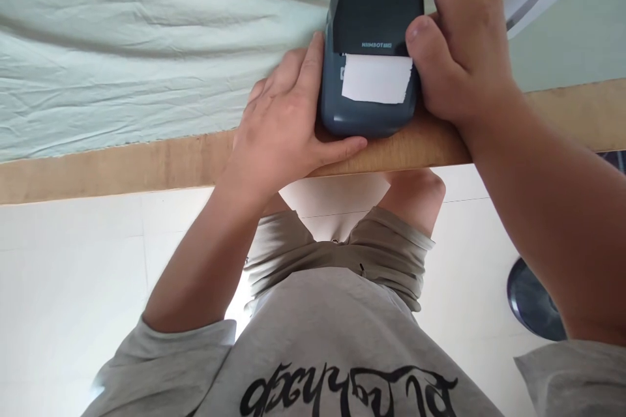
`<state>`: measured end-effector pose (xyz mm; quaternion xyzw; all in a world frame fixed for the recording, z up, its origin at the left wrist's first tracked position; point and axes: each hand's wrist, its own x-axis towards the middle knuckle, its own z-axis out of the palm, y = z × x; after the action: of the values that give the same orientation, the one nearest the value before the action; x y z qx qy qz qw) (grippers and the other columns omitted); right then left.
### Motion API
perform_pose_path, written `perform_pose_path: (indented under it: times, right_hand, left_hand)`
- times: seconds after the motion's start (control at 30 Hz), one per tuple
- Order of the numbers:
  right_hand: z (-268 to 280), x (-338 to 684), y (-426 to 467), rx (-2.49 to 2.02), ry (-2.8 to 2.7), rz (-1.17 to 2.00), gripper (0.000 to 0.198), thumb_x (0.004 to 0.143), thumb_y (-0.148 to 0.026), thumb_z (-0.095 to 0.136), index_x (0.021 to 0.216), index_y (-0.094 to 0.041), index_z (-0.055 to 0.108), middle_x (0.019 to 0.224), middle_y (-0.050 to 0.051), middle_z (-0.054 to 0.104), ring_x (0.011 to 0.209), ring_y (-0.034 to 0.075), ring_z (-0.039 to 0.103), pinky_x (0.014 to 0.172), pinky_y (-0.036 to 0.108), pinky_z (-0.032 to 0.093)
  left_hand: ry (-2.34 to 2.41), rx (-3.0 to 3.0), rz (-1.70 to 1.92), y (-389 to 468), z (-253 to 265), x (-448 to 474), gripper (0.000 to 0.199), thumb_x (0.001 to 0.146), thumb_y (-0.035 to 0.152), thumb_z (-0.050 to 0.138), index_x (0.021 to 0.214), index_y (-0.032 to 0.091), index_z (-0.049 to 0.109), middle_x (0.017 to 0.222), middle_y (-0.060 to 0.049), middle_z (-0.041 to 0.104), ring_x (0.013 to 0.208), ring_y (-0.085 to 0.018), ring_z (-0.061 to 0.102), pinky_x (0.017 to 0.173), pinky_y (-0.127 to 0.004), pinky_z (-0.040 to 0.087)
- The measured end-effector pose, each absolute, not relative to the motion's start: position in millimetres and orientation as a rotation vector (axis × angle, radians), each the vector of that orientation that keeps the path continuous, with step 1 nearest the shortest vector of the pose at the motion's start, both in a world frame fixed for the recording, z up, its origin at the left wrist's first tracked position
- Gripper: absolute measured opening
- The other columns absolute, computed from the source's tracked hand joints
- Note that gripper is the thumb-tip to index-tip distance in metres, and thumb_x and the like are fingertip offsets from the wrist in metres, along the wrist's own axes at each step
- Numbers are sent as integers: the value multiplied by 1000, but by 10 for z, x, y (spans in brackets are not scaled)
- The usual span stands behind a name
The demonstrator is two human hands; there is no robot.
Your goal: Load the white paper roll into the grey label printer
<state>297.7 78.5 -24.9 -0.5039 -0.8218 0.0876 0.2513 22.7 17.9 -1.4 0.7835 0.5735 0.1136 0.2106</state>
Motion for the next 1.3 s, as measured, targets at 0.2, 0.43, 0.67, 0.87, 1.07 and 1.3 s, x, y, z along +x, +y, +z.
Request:
perform_pose_path:
  times: [0.2, 0.43, 0.67, 0.87, 1.07, 1.3]
  right_hand:
    - [-219, 2920, 766, -1402, -2221, 272, 127, 100, -110, 0, 167, -22, 61, 117, 8, 64, 83, 17, 52, 92, 40, 48]
    - [-186, 2929, 756, -1429, -2214, 354, 133, 94, -117, 3, 176, -26, 55, 117, 8, 62, 87, 19, 52, 100, 42, 47]
    - [-216, 2970, 786, -1363, -2165, 543, 103, 99, -98, 57, 169, -24, 52, 70, -5, 56, 68, 13, 52, 79, 32, 43]
    - [49, 2866, 666, -1414, -2007, 668, 69, 100, -56, 81, 157, -23, 61, 70, -11, 46, 51, 2, 41, 56, 22, 30]
    - [492, 2473, 635, -1699, -1828, 399, 33, 111, -33, 57, 109, -17, 86, 69, -4, 53, 76, 1, 65, 72, 13, 37]
    - [687, 2422, 713, -1944, -2059, 311, 39, 110, -33, 59, 139, -31, 84, 121, -12, 81, 134, 15, 79, 126, 39, 56]
  left_hand:
    - [1484, 2168, 431, 202, -32, 149, 116, 90, 67, 89, 189, 29, 43, 200, -6, 43, 186, -41, 40, 153, -60, 37]
    - [1510, 2178, 427, 202, -12, 163, 110, 88, 64, 92, 183, 26, 53, 193, -6, 56, 174, -46, 56, 147, -61, 46]
    - [1552, 2160, 352, 189, 13, 199, 123, 90, 68, 83, 191, 19, 34, 201, -12, 41, 182, -46, 44, 149, -64, 40]
    - [1521, 2170, 327, 229, 10, 187, 115, 88, 78, 76, 186, 29, 43, 192, -10, 54, 181, -48, 45, 150, -69, 36]
    - [1551, 2180, 292, 246, -2, 171, 107, 87, 81, 69, 179, 32, 51, 193, -8, 53, 182, -44, 46, 150, -66, 38]
    - [1550, 2189, 320, 257, -11, 167, 117, 85, 82, 74, 184, 27, 44, 191, -12, 56, 180, -52, 45, 150, -73, 35]
